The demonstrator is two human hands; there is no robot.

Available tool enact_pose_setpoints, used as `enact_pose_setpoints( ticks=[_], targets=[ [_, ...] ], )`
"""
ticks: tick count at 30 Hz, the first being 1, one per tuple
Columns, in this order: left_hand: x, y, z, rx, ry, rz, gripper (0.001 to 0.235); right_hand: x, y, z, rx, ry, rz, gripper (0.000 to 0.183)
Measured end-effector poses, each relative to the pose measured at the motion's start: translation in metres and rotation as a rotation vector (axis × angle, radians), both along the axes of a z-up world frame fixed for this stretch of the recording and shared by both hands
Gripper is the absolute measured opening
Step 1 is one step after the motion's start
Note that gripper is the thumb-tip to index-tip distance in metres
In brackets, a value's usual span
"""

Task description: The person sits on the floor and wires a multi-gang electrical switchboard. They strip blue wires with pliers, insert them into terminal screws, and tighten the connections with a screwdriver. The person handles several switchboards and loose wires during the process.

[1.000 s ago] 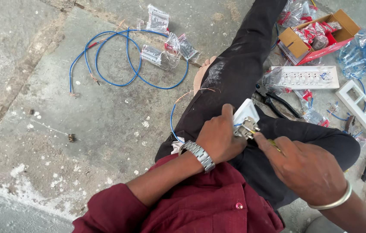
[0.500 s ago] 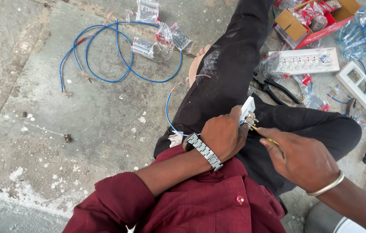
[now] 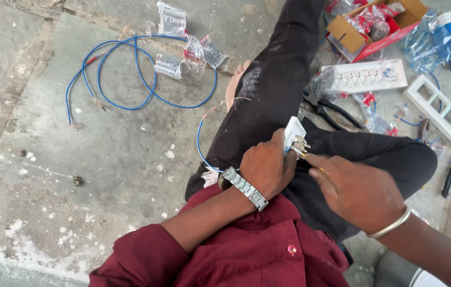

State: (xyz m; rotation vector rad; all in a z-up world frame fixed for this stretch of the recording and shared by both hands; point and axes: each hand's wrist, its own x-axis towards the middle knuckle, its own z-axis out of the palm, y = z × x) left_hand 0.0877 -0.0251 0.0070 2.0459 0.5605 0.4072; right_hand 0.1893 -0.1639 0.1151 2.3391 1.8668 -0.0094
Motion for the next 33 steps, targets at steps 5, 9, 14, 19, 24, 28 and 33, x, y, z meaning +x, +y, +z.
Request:
enact_pose_setpoints(
  ticks=[5,9,14,19,24,28,33],
  targets=[
    [0.001,0.003,-0.002,-0.013,0.039,-0.048,0.037,-0.004,0.007,0.001,-0.252,0.028,-0.141,0.048],
    [-0.001,0.002,-0.004,0.007,-0.020,-0.048,0.035,0.001,0.013,0.003,-0.126,0.349,-0.204,0.048],
    [-0.001,0.001,-0.006,0.012,-0.015,-0.061,0.034,0.012,0.010,0.000,-0.182,0.499,-0.288,0.042],
    [0.000,0.000,-0.002,0.016,0.015,-0.078,0.033,0.022,0.004,-0.014,-0.120,1.006,-0.673,0.046],
    [0.000,0.003,0.002,0.010,0.039,-0.081,0.037,0.034,0.010,-0.015,-0.238,1.217,-1.010,0.047],
    [-0.002,0.011,0.009,-0.041,-0.001,-0.067,0.040,0.046,-0.001,-0.005,-0.056,1.048,-0.676,0.039],
    [-0.034,0.044,0.018,-0.164,0.039,-0.021,0.037,0.054,-0.019,-0.028,0.262,1.073,-0.692,0.034]
  ],
)
